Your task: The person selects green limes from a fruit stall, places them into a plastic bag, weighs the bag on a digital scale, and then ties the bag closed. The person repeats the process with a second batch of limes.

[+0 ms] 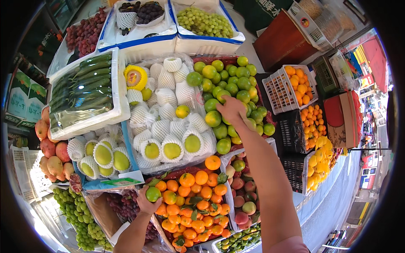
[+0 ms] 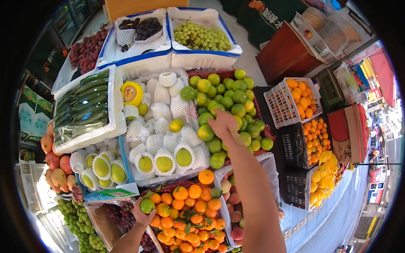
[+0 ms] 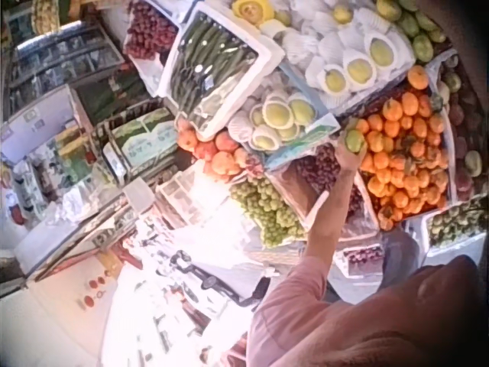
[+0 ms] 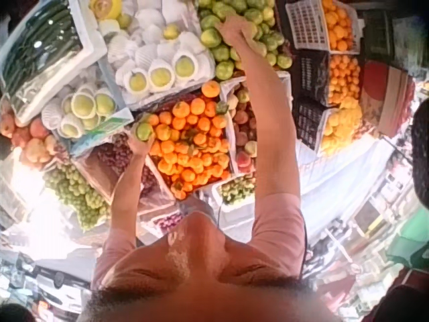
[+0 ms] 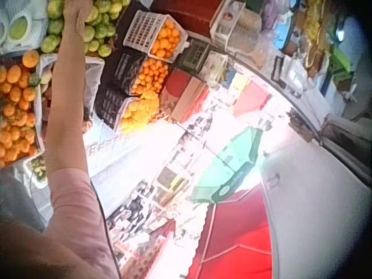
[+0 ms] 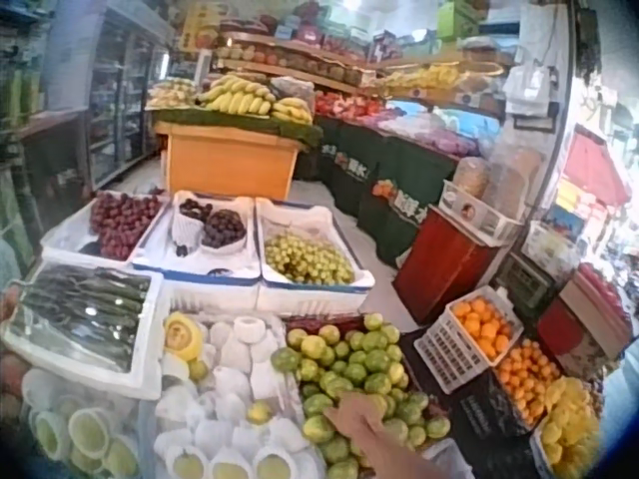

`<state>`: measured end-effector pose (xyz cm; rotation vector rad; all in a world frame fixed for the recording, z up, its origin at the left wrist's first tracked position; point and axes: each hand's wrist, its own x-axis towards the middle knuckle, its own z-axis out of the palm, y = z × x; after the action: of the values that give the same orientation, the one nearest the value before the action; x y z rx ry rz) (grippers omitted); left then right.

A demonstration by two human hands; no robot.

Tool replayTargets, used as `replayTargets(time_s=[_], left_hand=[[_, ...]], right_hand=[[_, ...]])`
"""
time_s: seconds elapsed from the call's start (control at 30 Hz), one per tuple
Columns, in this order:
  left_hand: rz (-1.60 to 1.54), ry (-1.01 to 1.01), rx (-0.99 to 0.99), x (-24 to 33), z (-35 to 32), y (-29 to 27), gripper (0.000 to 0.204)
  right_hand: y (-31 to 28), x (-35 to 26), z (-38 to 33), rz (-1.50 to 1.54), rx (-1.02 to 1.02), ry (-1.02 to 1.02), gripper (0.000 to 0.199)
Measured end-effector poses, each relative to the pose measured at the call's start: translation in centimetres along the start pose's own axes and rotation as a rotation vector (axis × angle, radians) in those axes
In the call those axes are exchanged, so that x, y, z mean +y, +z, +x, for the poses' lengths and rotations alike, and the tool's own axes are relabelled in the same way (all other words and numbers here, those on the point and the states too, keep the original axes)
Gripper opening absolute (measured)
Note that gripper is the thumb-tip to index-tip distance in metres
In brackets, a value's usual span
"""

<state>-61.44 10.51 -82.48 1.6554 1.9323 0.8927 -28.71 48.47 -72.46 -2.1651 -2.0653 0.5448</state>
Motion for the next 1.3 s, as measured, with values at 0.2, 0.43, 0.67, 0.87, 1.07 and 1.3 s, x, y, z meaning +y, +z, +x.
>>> replayTargets(time_s=[0.2, 0.43, 0.67, 0.87, 1.07, 1.3], left_hand=[[-0.011, 0.022, 0.003, -0.7, -0.5, 0.3, 0.077], [-0.008, 0.034, 0.009, -0.8, -0.5, 0.2, 0.075], [-0.041, 0.055, 0.015, -0.6, -0.2, 0.2, 0.076], [0.027, 0.113, 0.048, -0.7, -0.2, 0.1, 0.073], [0.039, -0.059, -0.046, -0.4, -0.1, -0.1, 0.073], [0.111, -0.074, -0.083, 0.3, 0.1, -0.6, 0.072]], right_hand=[[4.3, -1.7, 2.7, -0.211, -0.162, -0.004, 0.071], [3.8, -2.9, 3.6, -0.177, -0.224, 0.12, 0.076], [1.1, -5.0, 5.3, -0.408, -0.271, 0.004, 0.068], [4.5, -4.7, 9.0, -0.287, 0.025, -0.181, 0.056], [6.9, -4.6, 10.6, -0.259, 0.006, -0.016, 0.062], [1.7, -0.4, 8.2, -0.1, 0.339, -0.419, 0.064]])
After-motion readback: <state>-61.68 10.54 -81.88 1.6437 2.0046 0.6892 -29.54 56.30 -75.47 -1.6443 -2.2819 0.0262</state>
